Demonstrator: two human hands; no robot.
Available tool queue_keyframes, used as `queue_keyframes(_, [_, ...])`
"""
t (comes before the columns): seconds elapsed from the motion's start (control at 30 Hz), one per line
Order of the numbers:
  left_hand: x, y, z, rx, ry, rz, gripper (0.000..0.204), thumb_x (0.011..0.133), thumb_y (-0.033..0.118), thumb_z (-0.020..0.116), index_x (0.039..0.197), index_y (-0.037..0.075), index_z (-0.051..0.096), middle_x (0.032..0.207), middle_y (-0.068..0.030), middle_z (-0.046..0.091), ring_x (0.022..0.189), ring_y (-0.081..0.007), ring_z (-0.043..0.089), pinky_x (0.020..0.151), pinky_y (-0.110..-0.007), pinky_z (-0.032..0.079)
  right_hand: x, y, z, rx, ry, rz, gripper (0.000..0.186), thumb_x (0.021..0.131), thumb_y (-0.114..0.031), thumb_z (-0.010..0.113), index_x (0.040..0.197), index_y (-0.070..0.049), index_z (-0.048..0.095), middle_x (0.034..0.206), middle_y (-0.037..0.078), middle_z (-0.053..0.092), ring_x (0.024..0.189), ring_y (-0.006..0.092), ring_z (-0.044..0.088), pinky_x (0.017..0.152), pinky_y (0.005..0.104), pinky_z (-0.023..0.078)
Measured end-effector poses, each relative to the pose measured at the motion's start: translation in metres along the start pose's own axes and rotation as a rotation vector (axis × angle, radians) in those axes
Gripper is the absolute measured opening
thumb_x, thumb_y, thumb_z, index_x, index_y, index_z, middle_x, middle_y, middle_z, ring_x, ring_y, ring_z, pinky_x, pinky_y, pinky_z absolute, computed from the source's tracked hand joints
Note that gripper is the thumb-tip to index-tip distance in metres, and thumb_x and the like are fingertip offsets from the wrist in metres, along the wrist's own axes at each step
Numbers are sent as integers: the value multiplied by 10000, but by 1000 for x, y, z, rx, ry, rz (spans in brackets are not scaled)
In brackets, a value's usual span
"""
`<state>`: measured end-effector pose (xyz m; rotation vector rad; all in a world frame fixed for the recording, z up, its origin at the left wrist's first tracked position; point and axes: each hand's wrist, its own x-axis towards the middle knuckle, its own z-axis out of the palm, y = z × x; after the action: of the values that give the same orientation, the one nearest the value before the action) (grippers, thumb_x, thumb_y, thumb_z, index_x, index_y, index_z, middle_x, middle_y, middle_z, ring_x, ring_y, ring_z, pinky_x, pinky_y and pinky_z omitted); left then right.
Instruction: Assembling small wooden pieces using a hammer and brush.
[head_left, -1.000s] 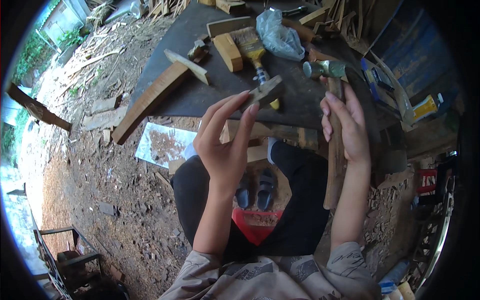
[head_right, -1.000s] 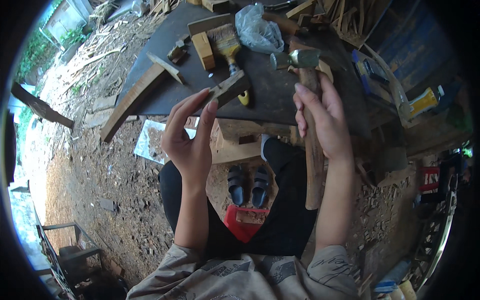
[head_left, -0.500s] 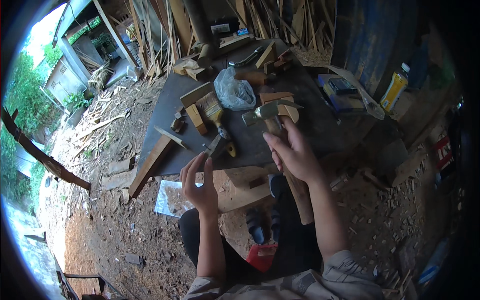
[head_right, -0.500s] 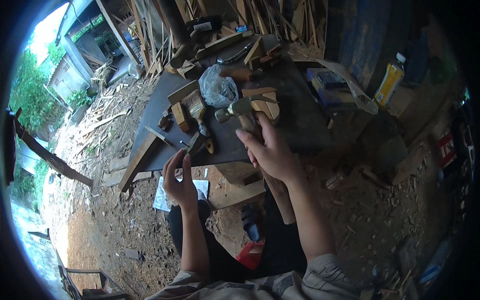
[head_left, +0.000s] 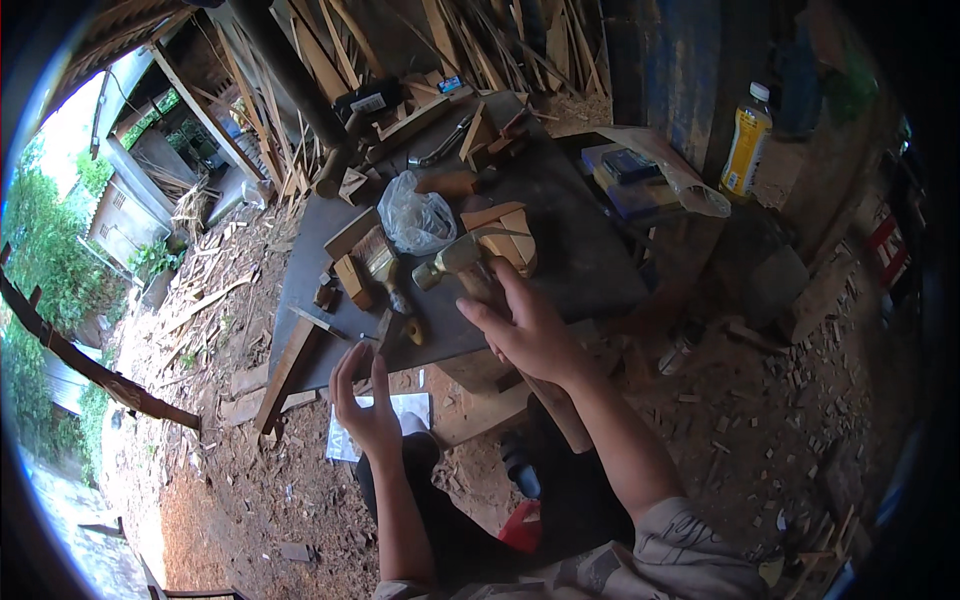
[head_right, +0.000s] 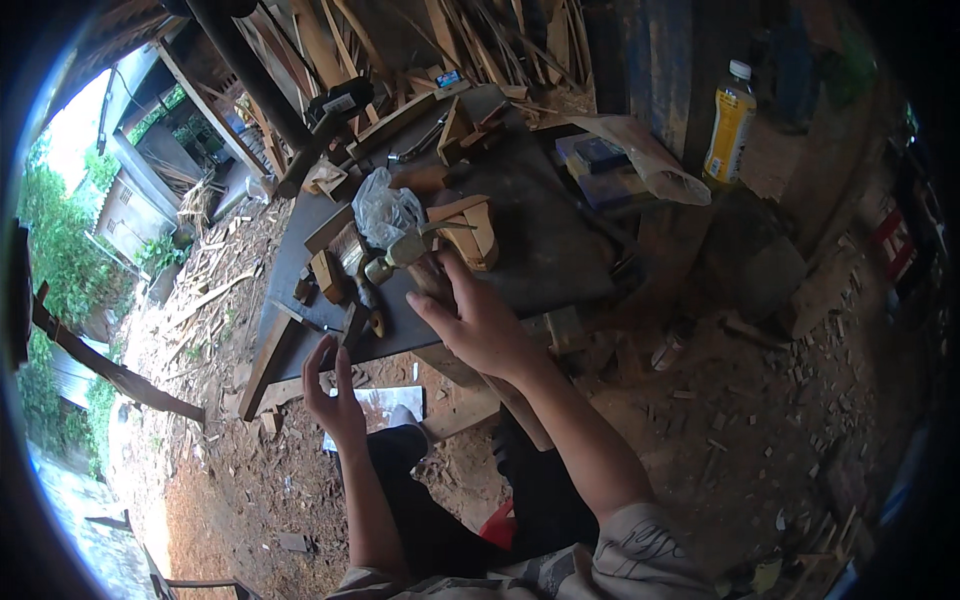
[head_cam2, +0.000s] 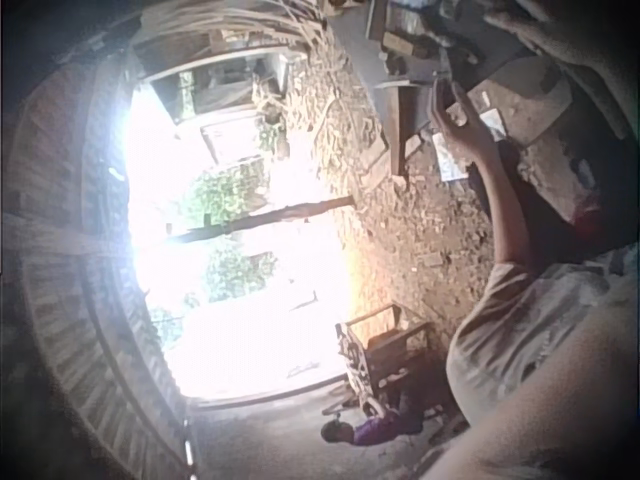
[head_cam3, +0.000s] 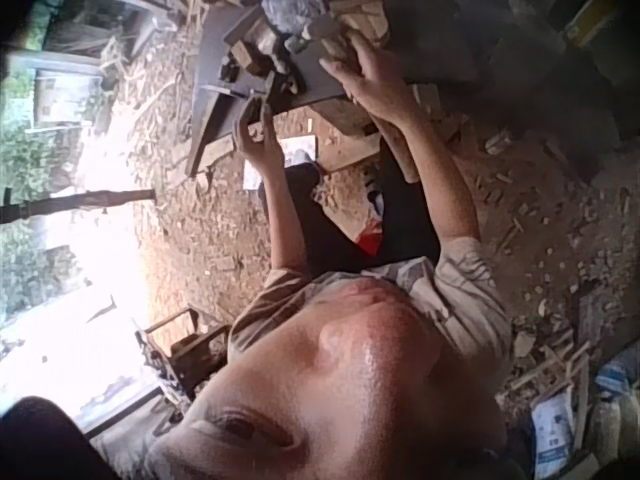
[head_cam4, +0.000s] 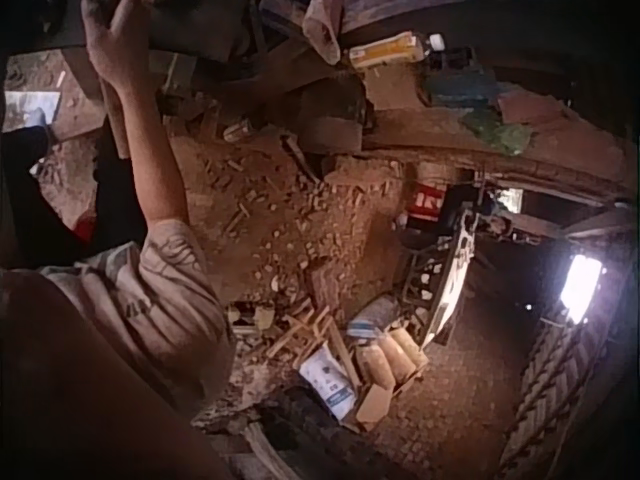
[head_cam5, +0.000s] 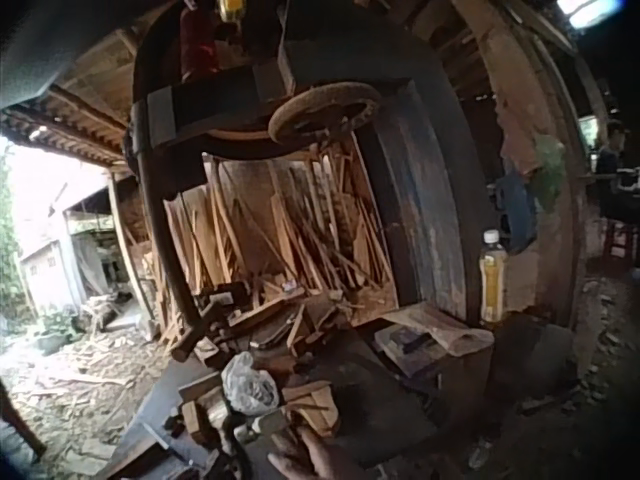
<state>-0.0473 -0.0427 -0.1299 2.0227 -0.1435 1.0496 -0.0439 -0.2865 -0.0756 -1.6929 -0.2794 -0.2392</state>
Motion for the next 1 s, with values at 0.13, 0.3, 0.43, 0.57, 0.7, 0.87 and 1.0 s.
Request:
queue_keyframes(0.13, [0,-3,1,120,-62,69,260,917,89,756,1166,29,714,1184,-123,712,1134,-278,656,1017,-413,477,-1,1,0,64,-24,-67,596,1013,-315,632,1455,26,424,1242,264,658,1171,385,670,977,424,501])
queue_keyframes(0.3, [3,2,0,-43,-35,-3,278,898,89,770,1164,33,716,1181,-114,713,1143,-281,649,1038,-413,457,-1,4,1,35,6,-47,597,1013,-313,634,1449,40,430,1278,271,642,1186,391,661,992,426,492])
queue_keyframes(0.43, [14,15,-2,-380,9,-257,245,943,109,750,1158,-4,713,1144,-91,721,1062,-173,659,983,-338,483,0,4,5,59,2,2,602,1018,-316,638,1457,39,429,1246,226,647,1003,290,680,859,381,518])
queue_keyframes(0.57, [30,26,4,-696,-49,-363,333,1076,270,574,1230,-13,657,1150,-96,709,1048,-183,679,949,-343,520,0,2,10,168,-25,75,564,1017,-288,662,1449,4,445,877,40,634,579,72,538,522,256,443])
queue_keyframes(0.7, [34,30,10,-1069,-167,-465,370,1104,370,500,1293,57,554,1121,-132,699,928,-218,716,815,-378,567,2,-2,18,203,-7,57,483,1030,-254,647,1421,-34,468,743,-39,526,553,31,494,495,219,415])
queue_keyframes(0.87, [21,25,7,-1023,-116,-599,396,1113,453,441,1223,90,550,842,-52,587,544,-98,470,477,-243,354,3,-4,26,154,26,67,401,1039,-230,630,1375,-49,506,786,-34,537,568,21,496,491,203,408])
queue_keyframes(1.0, [15,12,-8,-1150,-164,-765,387,1075,463,531,1170,90,574,742,15,446,509,-62,349,479,-231,253,4,-1,32,136,61,83,380,1039,-230,629,1362,-57,527,794,-23,532,562,29,485,495,197,399])
